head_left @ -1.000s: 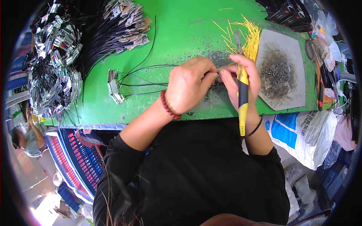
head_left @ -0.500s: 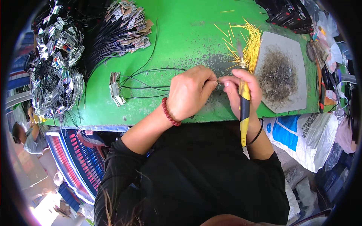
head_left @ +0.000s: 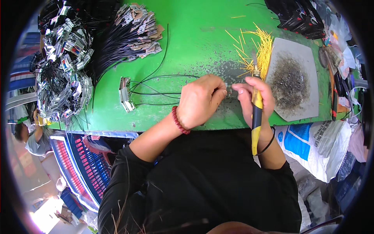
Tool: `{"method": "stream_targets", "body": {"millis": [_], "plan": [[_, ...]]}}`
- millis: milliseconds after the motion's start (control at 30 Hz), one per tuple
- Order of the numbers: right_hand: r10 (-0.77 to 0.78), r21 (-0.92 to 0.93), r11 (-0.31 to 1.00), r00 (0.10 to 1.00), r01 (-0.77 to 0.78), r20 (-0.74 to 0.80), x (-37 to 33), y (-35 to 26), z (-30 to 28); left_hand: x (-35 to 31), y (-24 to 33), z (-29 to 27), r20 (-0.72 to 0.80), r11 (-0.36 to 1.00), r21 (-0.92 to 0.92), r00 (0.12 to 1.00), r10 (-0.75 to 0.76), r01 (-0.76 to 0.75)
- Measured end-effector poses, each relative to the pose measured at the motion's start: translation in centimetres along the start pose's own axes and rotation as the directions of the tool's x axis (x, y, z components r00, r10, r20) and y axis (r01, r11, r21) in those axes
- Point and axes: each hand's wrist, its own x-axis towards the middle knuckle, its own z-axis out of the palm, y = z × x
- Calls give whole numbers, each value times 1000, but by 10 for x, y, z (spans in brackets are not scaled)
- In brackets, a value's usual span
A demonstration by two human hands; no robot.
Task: The person solders wires to electronic components using a soldering iron, then assembles the wired components into a wiring harness within a plastic housing. Wire cutters are used to trim wire scraps.
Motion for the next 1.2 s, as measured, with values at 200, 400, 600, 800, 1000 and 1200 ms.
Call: {"method": "stream_targets", "body": {"millis": [200, 400, 600, 800, 1000, 1200], "plan": [[15, 42, 999, 999, -17, 28, -9, 2, -2, -2, 2, 0, 10, 998, -11, 998, -66, 66], [8, 43, 999, 1000, -10, 30, -6, 0, -1, -3, 5, 0, 43, 999, -17, 999, -27, 28], [32, 83, 996, 999, -30, -25, -9, 0, -2, -2, 3, 2, 21, 999, -4, 999, -44, 45], [47, 62, 997, 998, -44, -32, -7, 1, -1, -3, 1, 4, 31, 1000, 29, 1000, 2, -3], [62, -30, 998, 997, -64, -46, -6, 3, -4, 0, -1, 7, 16, 997, 78, 1000, 7, -9], [308, 134, 944, 951, -303, -17, -22, -1, -22, 6, -18, 16, 30, 954, 277, 994, 106, -110]]}}
